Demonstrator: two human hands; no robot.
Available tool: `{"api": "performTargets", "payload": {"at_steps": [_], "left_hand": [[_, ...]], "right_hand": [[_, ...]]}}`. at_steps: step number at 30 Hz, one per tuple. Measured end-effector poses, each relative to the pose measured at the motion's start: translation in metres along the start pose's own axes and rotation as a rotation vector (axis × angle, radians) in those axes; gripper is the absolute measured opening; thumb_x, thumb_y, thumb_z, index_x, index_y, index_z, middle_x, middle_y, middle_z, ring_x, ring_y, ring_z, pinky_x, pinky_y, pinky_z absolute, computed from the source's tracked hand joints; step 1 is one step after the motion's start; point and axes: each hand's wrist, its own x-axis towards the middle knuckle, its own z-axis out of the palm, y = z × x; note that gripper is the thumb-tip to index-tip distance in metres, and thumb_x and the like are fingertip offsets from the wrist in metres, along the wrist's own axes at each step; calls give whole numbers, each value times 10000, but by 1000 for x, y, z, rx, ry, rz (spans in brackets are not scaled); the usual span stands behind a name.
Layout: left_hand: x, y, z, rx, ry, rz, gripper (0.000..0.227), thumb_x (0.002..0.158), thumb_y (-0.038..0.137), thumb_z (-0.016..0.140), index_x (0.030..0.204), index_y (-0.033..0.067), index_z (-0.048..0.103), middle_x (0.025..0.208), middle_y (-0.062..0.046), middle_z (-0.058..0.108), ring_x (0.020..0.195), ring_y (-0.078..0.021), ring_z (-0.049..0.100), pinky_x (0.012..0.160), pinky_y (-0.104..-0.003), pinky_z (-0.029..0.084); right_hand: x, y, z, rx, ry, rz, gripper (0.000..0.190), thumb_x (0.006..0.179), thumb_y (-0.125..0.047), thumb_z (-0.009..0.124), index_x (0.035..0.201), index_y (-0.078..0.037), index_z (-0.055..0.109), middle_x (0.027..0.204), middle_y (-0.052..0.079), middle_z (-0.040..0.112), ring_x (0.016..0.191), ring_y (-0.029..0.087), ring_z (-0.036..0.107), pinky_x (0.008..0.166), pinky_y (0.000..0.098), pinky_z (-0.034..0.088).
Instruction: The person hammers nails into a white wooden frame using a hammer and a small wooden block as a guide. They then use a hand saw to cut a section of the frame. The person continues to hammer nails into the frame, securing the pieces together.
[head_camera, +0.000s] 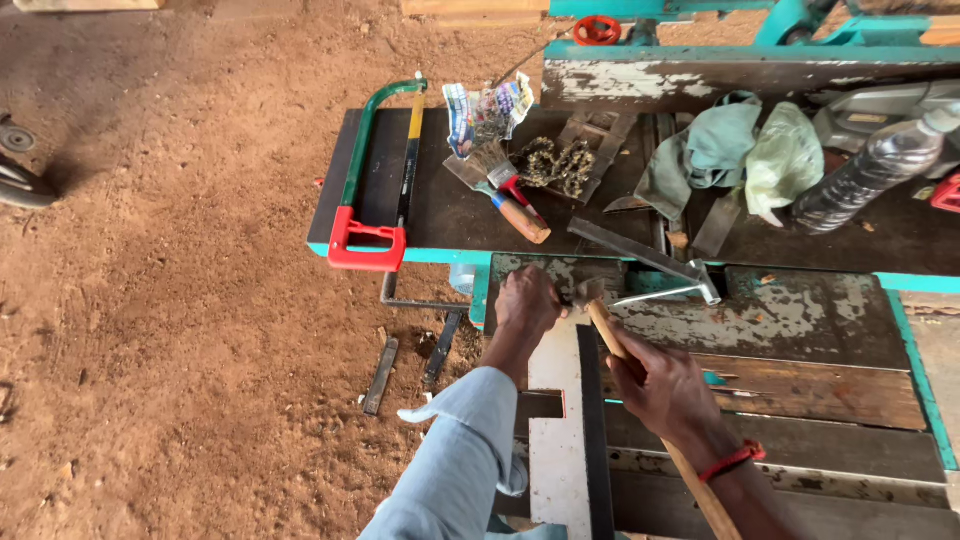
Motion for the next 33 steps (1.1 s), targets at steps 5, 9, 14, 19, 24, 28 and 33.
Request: {"api": "performTargets", "payload": {"at_steps": [5,9,14,19,24,28,33], "left_hand": [[-30,-7,5,61,77,20,617,790,446,852,1227,84,609,1357,-222,544,1213,-379,552,819,-483,606],[-74,-2,24,99,190,-40,1155,740,734,793,1523,51,288,1514,-304,326,1399,-454,353,986,-579,474],[-102,16,37,227,225,-45,1433,545,686,901,1559,47,115,1463,-332,283,1322,-460,322,1050,-580,310],[-102,22,20,141,181,-152,1357,531,511,931,1557,77,157,1406,-253,330,1308,-414,347,1048,-550,349],[-108,24,7,85,132,-254,1269,521,429,948,1514,124,218,1310,-168,354,1291,-373,364,1068,-555,344],[-112,19,-7,61,89,-303,1277,519,391,974,1502,128,203,1321,-180,313,1301,-385,350,1055,-543,388],[-119,1,-12,-149,204,-198,1155,527,316,973,1422,116,271,1302,-200,323,1286,-384,404,1011,-472,518]], "right_hand": [[-28,48,-5,14,120,291,571,937,-286,691,1486,-207,557,899,98,740,584,148,655,513,299,591],[-65,127,-37,-290,268,331,641,873,-347,705,1500,-271,595,1008,77,718,711,159,681,583,324,593],[-86,171,-76,-761,102,600,660,871,-505,726,1518,-428,620,1142,15,747,858,249,753,697,441,629],[-66,148,-86,-675,193,559,440,899,-550,696,1296,-368,749,1124,-17,737,938,248,736,720,443,606],[26,99,-52,-277,231,290,280,934,-360,707,1174,-227,764,1012,-27,694,796,211,698,709,376,579],[93,88,-15,-229,150,-25,496,840,-309,733,1302,-145,662,1048,93,680,904,296,702,777,412,565],[112,106,10,-262,32,36,408,921,-290,705,1311,-168,682,1035,92,730,948,311,690,815,434,558]]}}
